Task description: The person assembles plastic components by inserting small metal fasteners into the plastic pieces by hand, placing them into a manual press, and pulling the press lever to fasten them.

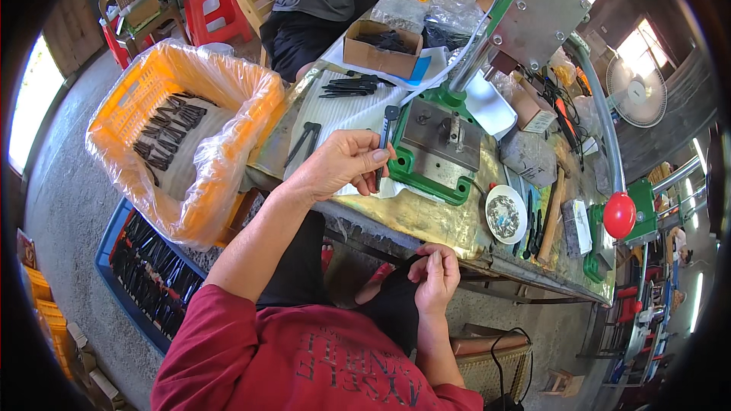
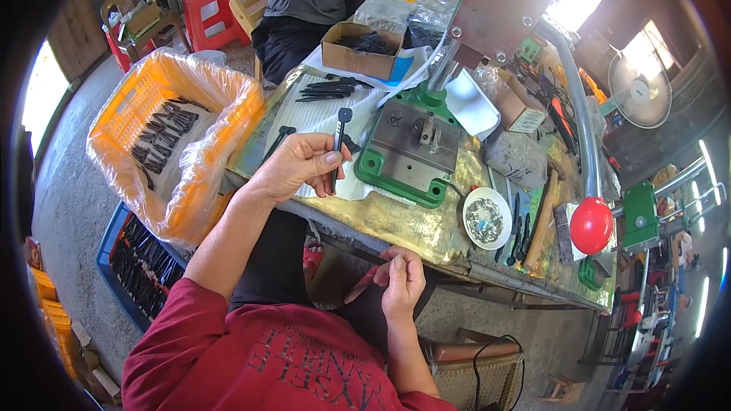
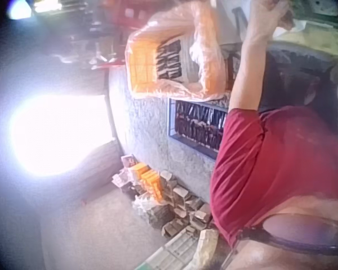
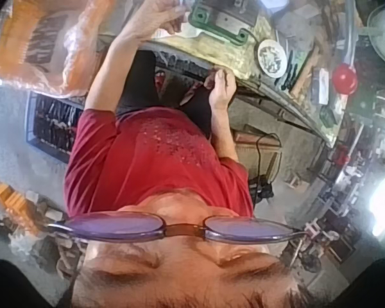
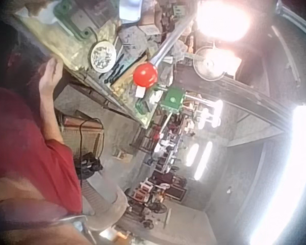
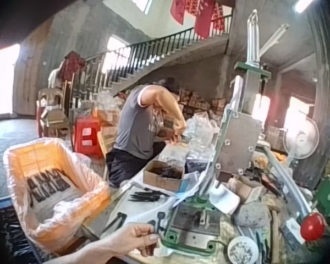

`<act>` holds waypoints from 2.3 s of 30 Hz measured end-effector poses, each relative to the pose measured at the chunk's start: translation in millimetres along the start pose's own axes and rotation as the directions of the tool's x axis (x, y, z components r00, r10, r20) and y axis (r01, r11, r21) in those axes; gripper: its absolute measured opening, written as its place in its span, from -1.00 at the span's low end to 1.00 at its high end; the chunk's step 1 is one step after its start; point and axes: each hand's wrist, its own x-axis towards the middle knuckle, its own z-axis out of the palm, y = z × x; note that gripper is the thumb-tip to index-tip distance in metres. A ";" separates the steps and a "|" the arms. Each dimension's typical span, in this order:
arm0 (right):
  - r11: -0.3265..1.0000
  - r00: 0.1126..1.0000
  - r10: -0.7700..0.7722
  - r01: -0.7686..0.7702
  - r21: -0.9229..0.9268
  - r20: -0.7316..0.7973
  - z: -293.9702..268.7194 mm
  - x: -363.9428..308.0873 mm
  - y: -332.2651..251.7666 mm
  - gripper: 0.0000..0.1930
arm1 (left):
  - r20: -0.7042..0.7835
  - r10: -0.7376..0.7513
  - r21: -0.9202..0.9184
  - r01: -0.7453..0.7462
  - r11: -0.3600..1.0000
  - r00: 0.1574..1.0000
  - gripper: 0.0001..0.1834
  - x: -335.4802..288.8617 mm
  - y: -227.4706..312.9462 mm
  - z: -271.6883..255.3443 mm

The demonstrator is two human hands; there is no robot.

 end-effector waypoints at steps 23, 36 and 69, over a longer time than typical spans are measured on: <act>1.000 1.000 -0.009 0.009 0.010 -0.003 -7.2 -2.2 4.7 -0.82 | -0.171 0.194 0.985 0.165 0.048 0.966 -0.76 19.1 -25.5 -19.8; 1.000 0.999 0.025 -0.024 0.009 -0.045 -14.5 -1.2 9.5 -0.82 | -0.276 0.350 0.961 0.250 0.119 0.895 -0.80 59.1 -12.4 -60.2; 0.996 0.996 0.077 -0.078 0.032 0.035 -7.9 -0.7 2.2 -0.83 | -0.038 0.093 0.619 -0.049 0.784 0.995 -0.89 -2.4 -9.1 -30.6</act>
